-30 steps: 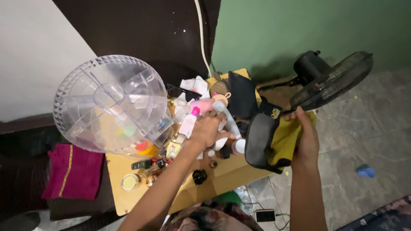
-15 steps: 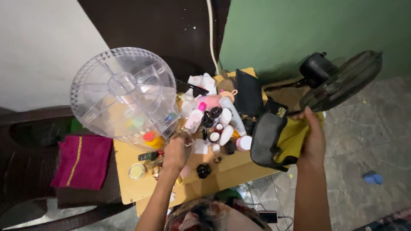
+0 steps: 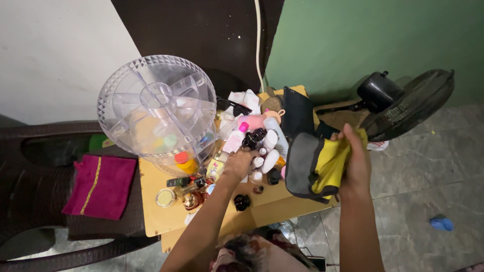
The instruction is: The person wipes several small bottles and containers on a cluttered table using a yellow and black cloth. They handle each item one at a time, wiping the exterior surfaces and then placing them back on the table. The task continues throughout the clip with repeated pick-up, wipe, and place actions.
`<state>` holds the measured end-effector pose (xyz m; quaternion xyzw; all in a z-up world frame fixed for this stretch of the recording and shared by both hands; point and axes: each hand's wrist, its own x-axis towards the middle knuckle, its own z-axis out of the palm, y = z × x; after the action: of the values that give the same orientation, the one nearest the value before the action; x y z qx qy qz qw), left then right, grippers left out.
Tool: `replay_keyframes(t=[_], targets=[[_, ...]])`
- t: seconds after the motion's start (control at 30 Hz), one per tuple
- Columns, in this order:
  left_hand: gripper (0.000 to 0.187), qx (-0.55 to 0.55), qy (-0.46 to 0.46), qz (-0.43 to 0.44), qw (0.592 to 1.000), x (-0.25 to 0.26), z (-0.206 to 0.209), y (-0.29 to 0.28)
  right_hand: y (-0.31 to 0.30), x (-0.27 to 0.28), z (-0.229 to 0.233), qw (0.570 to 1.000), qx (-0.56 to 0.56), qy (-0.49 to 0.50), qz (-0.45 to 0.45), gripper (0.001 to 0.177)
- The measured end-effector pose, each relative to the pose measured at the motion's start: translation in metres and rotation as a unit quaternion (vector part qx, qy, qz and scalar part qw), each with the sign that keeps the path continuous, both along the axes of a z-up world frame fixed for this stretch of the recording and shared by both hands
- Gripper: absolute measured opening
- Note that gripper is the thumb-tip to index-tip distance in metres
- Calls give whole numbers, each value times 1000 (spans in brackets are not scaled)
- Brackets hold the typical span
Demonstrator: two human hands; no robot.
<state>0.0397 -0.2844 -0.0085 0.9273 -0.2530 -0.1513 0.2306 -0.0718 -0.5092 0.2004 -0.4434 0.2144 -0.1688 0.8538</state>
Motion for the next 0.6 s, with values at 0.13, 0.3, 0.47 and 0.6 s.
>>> replay_keyframes(t=[0.13,0.3,0.47,0.6], targets=[[50,3,-27,-41,999,0,3,2,-1,0,-4,1000,-3,-7,0,22],[32,42,26,-37,998,5,6,7,7,4,-5,1000,5,-5,4,23],[32,-104,-71,35,991,-22,71,38,9,12,-11,998,43,-5,54,23],[37,-269,-84,119,952,-55,139,59,11,22,-21,997,40,-2,71,23]])
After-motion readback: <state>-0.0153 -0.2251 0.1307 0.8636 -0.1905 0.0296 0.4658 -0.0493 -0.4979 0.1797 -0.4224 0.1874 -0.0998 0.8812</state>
